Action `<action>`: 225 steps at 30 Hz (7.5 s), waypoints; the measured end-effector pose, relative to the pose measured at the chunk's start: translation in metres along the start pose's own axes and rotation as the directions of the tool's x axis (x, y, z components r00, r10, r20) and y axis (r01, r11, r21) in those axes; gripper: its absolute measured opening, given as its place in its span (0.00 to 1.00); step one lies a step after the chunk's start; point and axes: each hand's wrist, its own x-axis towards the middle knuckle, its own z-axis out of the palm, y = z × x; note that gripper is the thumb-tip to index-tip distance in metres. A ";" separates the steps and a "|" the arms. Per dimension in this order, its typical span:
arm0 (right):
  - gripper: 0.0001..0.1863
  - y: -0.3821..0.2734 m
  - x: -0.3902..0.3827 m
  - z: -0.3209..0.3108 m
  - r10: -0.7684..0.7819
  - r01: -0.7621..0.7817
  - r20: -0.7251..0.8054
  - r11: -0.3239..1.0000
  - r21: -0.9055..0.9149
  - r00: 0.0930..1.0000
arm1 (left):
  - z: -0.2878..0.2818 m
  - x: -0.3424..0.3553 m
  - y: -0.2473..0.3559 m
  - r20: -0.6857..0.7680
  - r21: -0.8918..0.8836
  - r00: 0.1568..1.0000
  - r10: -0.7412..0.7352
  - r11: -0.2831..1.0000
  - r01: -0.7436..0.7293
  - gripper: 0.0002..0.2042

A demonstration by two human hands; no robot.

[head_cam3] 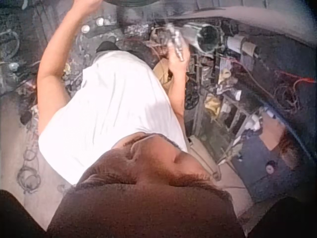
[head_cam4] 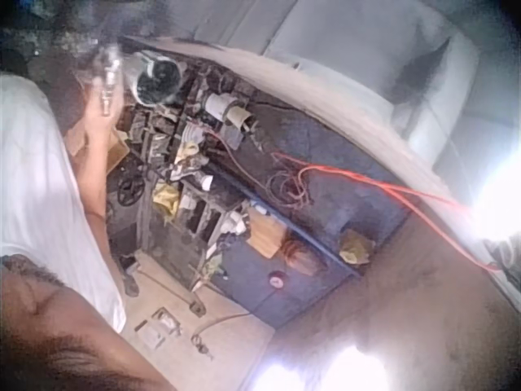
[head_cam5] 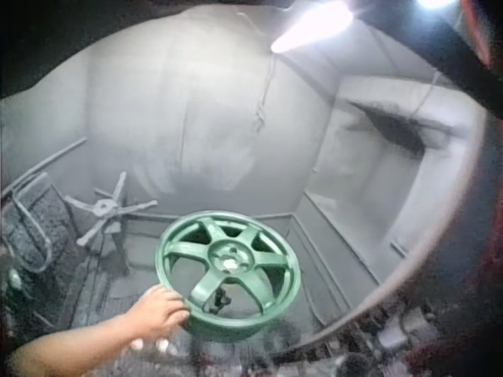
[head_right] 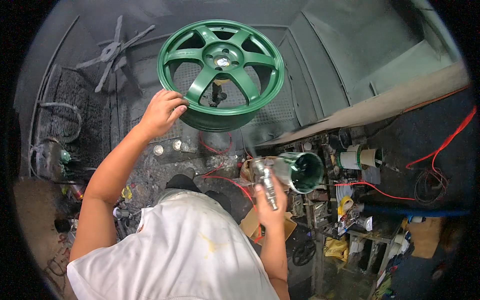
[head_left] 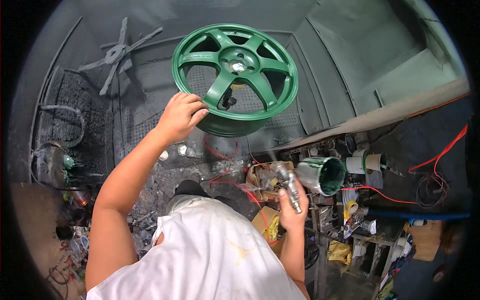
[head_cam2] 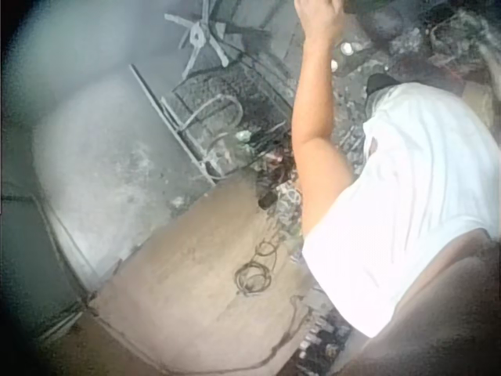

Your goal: The person spray paints a car wheel rim using a paint spray gun, turns the wheel over, refills the spray gun with paint, and spray paints the front face of the wheel rim.

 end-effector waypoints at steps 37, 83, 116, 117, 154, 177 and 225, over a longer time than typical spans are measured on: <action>0.28 0.034 -0.010 0.055 0.183 -0.279 0.413 0.942 0.185 0.892 | -0.022 -0.005 -0.069 0.057 0.023 0.989 -0.134 0.991 0.133 0.12; 0.29 0.019 -0.015 0.007 -0.002 0.002 0.019 1.000 0.026 1.000 | 0.002 -0.010 -0.017 0.007 0.053 0.999 -0.053 0.997 0.053 0.13; 0.29 0.008 -0.032 0.033 0.122 -0.205 0.318 0.949 0.241 0.940 | 0.007 -0.004 0.019 0.050 0.038 0.998 0.026 0.999 -0.028 0.13; 0.29 0.009 -0.032 0.037 0.101 -0.187 0.339 0.955 0.232 0.935 | 0.006 -0.005 0.016 0.055 0.038 0.998 0.028 0.999 -0.031 0.13; 0.31 0.061 -0.058 -0.075 0.177 -0.131 -0.187 0.964 0.233 0.966 | -0.015 -0.014 -0.064 -0.104 0.248 0.994 -0.029 0.967 0.054 0.14; 0.32 0.227 -0.106 0.009 0.222 -0.285 0.309 0.942 0.175 0.925 | 0.244 -0.160 0.205 0.957 -0.071 0.139 -0.255 0.257 0.964 0.19; 0.37 0.033 0.027 -0.052 0.013 -0.056 0.101 0.896 0.440 0.995 | 0.149 -0.299 0.042 0.881 -0.045 0.210 -0.425 0.368 0.929 0.40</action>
